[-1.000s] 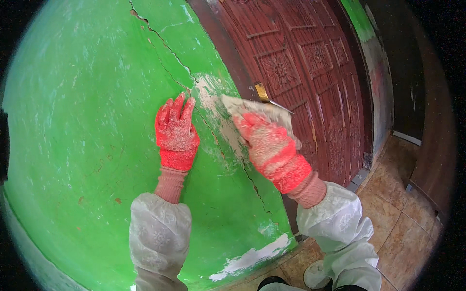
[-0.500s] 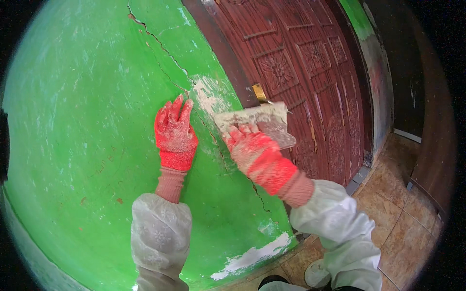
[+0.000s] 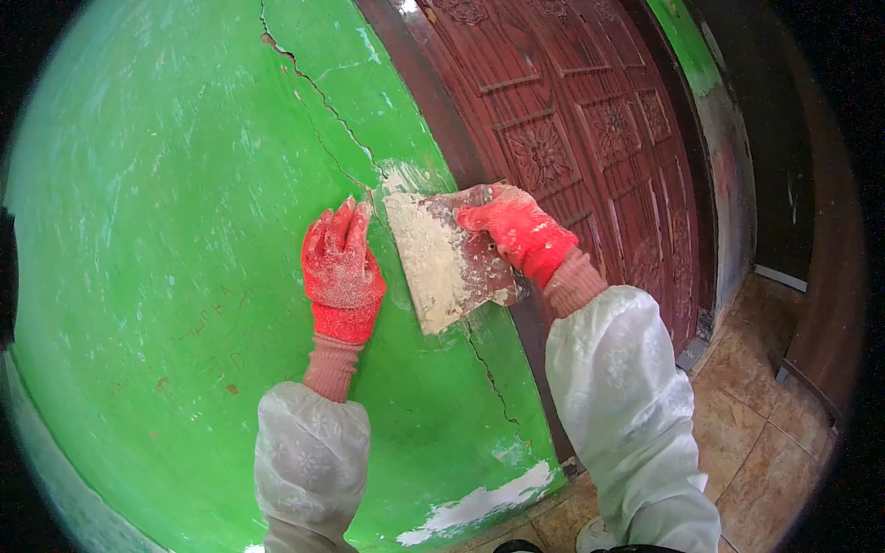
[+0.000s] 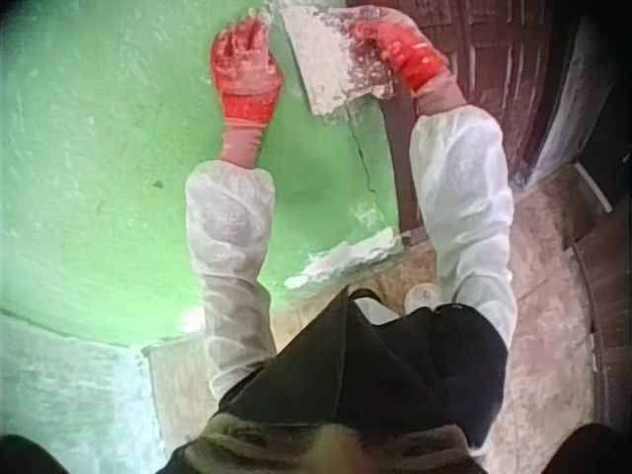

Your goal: The person applies white plaster to a large crack in a green wall using a handheld metal spreader. They repeatedly dip the spreader into a white bucket on the floor to collect more material and then smooth it over the damaged area.

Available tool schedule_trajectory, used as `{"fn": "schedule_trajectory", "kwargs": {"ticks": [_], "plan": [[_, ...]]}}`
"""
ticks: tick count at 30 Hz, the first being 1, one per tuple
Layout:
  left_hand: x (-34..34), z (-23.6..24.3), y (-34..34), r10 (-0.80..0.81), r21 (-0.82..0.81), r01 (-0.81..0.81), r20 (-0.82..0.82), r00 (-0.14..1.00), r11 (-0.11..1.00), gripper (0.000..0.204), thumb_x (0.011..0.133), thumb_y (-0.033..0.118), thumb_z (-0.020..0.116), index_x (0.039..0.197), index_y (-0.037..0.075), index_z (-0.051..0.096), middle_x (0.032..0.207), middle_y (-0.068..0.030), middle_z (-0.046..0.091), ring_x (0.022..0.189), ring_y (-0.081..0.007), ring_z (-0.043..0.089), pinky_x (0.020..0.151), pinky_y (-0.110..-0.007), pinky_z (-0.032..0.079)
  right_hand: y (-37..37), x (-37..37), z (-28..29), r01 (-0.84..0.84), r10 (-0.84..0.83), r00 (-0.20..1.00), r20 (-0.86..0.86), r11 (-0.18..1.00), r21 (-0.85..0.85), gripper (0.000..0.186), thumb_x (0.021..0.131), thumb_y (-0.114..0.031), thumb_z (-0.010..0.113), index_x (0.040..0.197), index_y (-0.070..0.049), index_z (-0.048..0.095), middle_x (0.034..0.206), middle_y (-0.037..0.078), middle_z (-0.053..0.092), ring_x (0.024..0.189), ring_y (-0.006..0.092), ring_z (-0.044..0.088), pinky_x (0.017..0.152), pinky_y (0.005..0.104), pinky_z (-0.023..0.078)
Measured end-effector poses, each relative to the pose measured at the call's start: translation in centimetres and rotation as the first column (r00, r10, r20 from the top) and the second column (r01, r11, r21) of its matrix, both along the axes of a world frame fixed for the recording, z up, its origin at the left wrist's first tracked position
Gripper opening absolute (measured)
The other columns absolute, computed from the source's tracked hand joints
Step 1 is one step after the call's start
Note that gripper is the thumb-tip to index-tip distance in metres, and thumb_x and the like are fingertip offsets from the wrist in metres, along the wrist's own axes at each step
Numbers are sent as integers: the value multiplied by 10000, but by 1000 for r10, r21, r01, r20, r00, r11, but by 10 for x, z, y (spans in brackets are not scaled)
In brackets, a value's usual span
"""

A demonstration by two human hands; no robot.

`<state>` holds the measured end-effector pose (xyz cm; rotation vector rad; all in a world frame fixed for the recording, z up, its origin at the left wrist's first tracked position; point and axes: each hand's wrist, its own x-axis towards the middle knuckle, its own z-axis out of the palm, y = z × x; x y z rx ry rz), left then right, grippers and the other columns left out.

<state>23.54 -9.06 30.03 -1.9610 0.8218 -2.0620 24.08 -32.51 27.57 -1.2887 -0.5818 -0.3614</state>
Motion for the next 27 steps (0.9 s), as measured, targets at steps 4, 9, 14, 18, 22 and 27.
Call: {"fn": "schedule_trajectory", "kwargs": {"ticks": [4,9,14,18,22,27], "plan": [[1,-1,6,27,5,-27,-12,1000,1000,476,712,7,565,1180,92,571,1237,-85,540,1142,-318,484,1013,-439,365,10,9,-9,8,-9,1000,11,999,34,208,789,-141,661,948,-11,630,765,36,624,622,129,568,570,285,487],[0,0,5,26,24,-26,-6,1000,999,488,702,8,563,1181,100,571,1233,-79,542,1144,-316,482,1011,-439,365,8,9,-27,32,-13,989,-148,991,128,169,779,-147,659,880,-15,627,723,23,600,613,137,565,539,274,460],[6,-2,5,34,25,-34,-3,999,999,497,702,9,560,1191,103,563,1238,-78,537,1147,-313,477,1014,-439,361,-3,-4,-32,53,-51,997,-65,998,29,172,810,-172,622,894,-23,630,723,16,594,619,117,543,549,253,443],[4,-1,6,33,23,-32,-12,999,999,498,705,12,559,1194,101,560,1241,-78,532,1145,-313,478,1014,-440,359,-7,-35,-35,29,-30,998,61,1000,7,175,849,-190,581,903,-32,634,746,-7,582,648,83,523,591,236,437],[7,-2,8,56,20,-55,-10,998,998,531,704,58,580,1232,99,541,1262,-77,517,1169,-297,461,1047,-454,329,-11,-62,-33,77,-75,997,-20,990,116,194,868,-191,568,954,-25,620,761,-21,553,684,77,527,625,240,439],[-3,5,-2,22,18,-21,-25,999,1000,476,732,25,550,1202,102,555,1228,-86,545,1132,-298,493,1011,-420,363,-19,-95,-51,78,-84,996,38,988,134,180,851,-161,582,971,-32,621,799,-15,586,692,85,546,636,244,452]]}}
